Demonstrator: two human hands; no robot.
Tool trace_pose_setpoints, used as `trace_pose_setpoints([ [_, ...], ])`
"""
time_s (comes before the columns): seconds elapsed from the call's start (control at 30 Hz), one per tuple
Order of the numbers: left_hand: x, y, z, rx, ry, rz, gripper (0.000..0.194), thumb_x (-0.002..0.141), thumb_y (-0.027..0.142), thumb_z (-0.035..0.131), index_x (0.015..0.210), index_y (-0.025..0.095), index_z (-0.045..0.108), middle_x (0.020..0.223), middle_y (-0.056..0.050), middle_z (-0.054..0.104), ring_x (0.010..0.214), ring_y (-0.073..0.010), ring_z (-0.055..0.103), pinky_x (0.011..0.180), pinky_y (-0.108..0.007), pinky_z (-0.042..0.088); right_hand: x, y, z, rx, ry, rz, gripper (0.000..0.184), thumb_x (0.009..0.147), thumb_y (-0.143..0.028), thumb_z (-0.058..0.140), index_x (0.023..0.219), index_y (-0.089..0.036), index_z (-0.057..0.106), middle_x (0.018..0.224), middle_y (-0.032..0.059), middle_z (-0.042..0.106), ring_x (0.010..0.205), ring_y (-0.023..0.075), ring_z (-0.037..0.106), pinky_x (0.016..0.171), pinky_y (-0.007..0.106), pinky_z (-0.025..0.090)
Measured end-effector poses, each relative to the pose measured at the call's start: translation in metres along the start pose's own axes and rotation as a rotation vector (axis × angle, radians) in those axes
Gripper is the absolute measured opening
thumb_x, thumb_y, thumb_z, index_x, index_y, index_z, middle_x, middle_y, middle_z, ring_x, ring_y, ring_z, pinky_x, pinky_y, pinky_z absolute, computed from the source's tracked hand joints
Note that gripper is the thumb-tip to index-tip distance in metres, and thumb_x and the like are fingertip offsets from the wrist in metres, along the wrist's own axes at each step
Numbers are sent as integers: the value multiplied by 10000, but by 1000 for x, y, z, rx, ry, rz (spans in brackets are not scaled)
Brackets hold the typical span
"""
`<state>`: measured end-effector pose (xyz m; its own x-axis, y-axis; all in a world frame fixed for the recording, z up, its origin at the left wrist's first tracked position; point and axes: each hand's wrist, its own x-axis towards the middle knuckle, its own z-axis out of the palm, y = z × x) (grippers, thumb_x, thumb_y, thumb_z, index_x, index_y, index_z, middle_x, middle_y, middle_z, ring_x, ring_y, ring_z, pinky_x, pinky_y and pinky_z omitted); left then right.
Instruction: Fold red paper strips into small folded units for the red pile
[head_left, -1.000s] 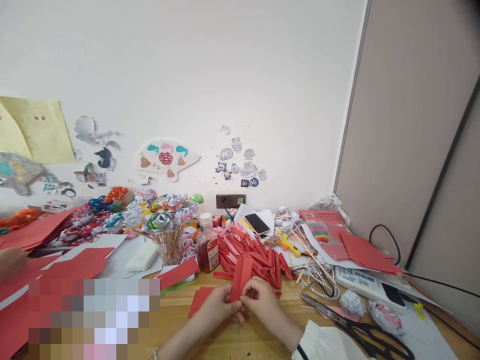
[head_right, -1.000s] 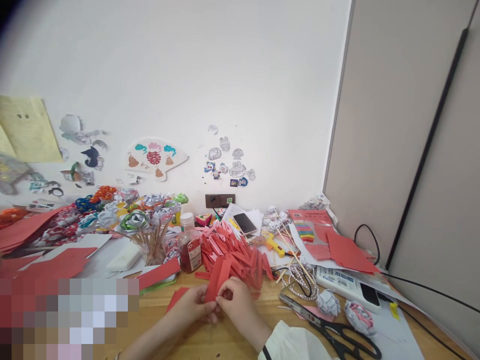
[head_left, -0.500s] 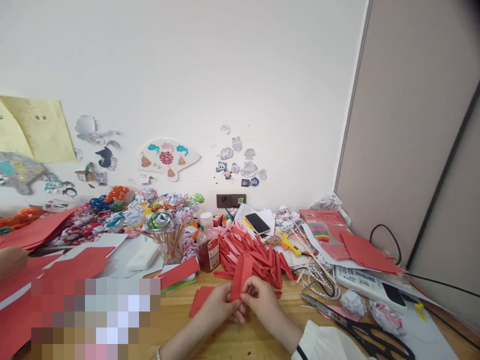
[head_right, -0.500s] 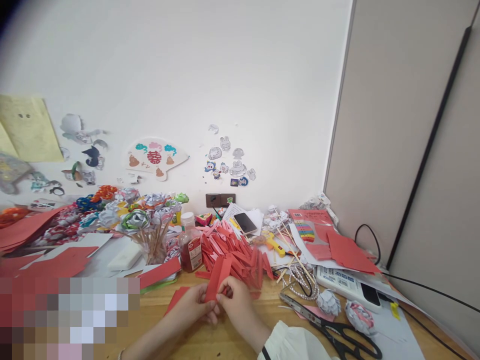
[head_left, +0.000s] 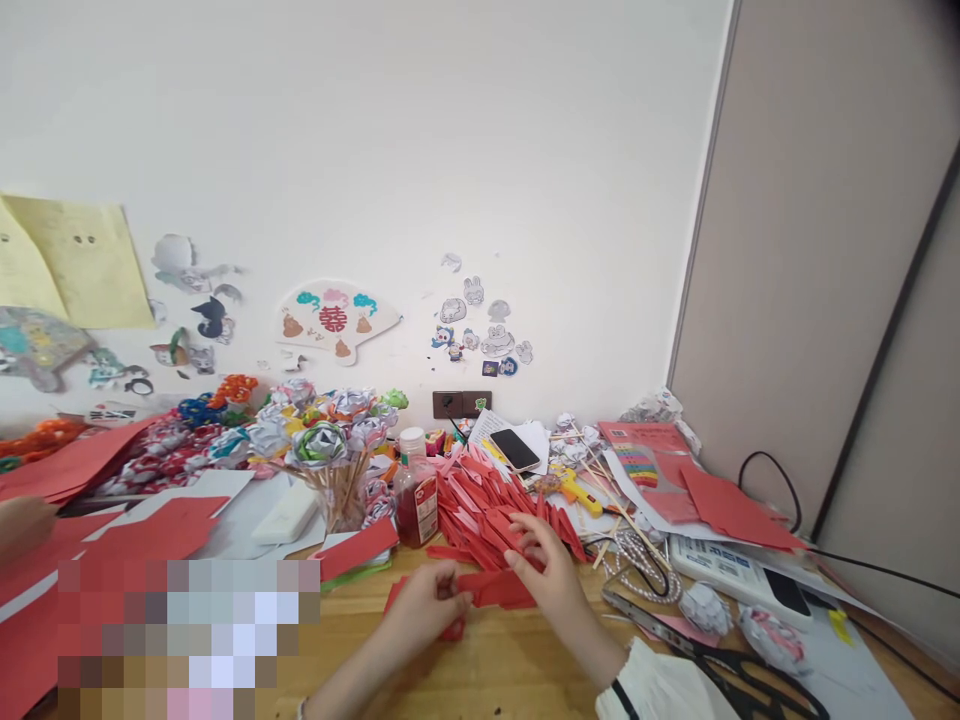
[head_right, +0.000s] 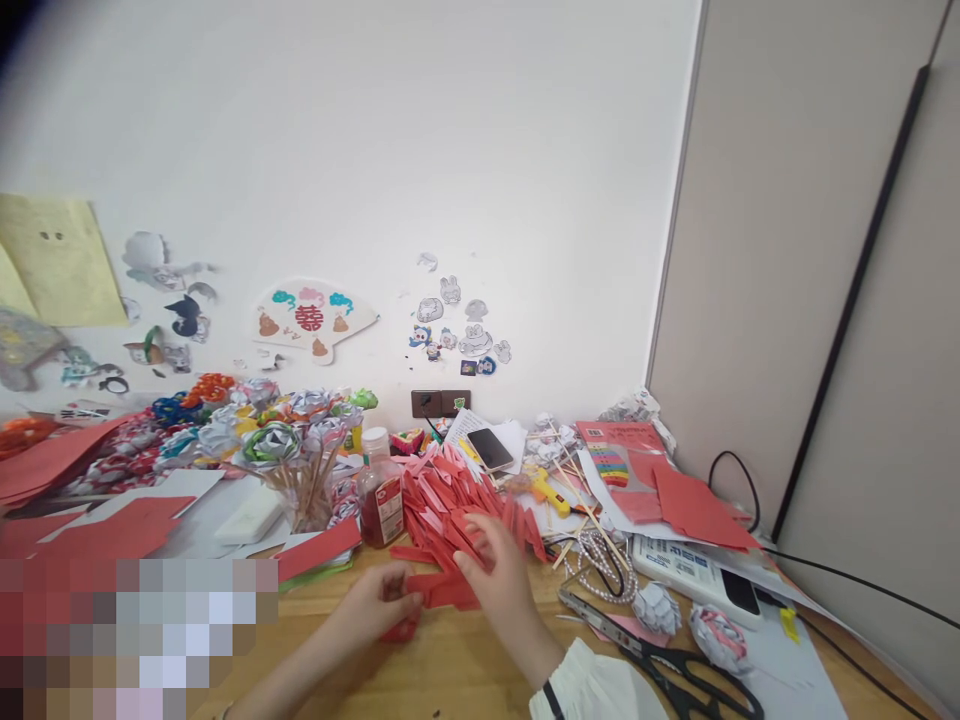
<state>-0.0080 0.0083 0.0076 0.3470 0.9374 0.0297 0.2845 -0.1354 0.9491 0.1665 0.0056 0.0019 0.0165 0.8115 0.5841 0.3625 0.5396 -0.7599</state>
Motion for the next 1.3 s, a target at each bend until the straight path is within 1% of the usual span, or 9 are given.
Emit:
trace_pose_setpoints([
  [0.07,1,2,-3,-25,26,18,253,584,324,571,501,182,379,392,73,463,371,-72,426,396,-179,293,0,-1,-1,-26,-87,-18,146,714,-239,519,829,-183,590,816,47,593,746,158,534,663,255,423],
  [0.13,3,4,-7,-57,69,36,301,578,396,574,504,188,370,383,83,435,358,-62,387,397,-180,276,-2,-2,1,-60,-156,-8,107,710,-224,516,695,-169,606,696,30,595,686,151,533,616,240,407],
  [0.23,4,6,-10,-60,134,64,340,583,473,557,510,179,403,385,87,405,357,-54,341,395,-181,249,-7,-4,7,-75,-242,17,112,702,-208,512,659,-160,603,637,12,587,603,130,517,549,218,377],
  [0.33,4,4,-9,-56,100,59,375,574,519,552,505,177,417,385,83,400,355,-58,339,393,-187,243,-10,-7,12,-29,-294,41,97,697,-193,505,678,-156,594,631,2,578,579,120,505,530,207,368],
  [0.6,1,-6,0,-59,-35,13,375,629,514,518,531,167,418,398,84,406,356,-54,350,389,-182,252,-14,-8,17,96,-270,149,119,695,-170,483,765,-155,578,595,-15,550,551,114,495,517,200,366],
  [0.77,0,-9,1,-119,-133,-25,352,654,495,508,575,159,438,408,76,437,352,-59,402,384,-177,262,-14,-6,18,75,-248,126,141,698,-161,471,776,-158,588,627,-3,573,558,116,501,520,201,368],
  [0.97,-1,-7,4,-301,-136,-154,361,600,515,537,605,171,426,435,59,496,338,-84,481,399,-205,357,-11,-7,15,23,-262,22,186,697,-111,434,769,-170,596,701,14,608,621,126,537,574,208,394],
  [1.2,-1,-7,6,-142,-104,-108,365,560,500,575,609,157,460,406,64,500,338,-93,490,380,-202,360,-14,-7,17,25,-302,-8,201,692,-92,443,791,-177,595,731,15,619,661,129,557,612,210,415],
  [1.3,0,-8,6,-127,-70,-132,370,574,519,543,580,167,431,363,65,497,310,-92,481,350,-189,341,-14,-7,18,29,-310,-12,192,693,-93,446,788,-174,592,712,13,616,646,125,558,601,203,418],
])
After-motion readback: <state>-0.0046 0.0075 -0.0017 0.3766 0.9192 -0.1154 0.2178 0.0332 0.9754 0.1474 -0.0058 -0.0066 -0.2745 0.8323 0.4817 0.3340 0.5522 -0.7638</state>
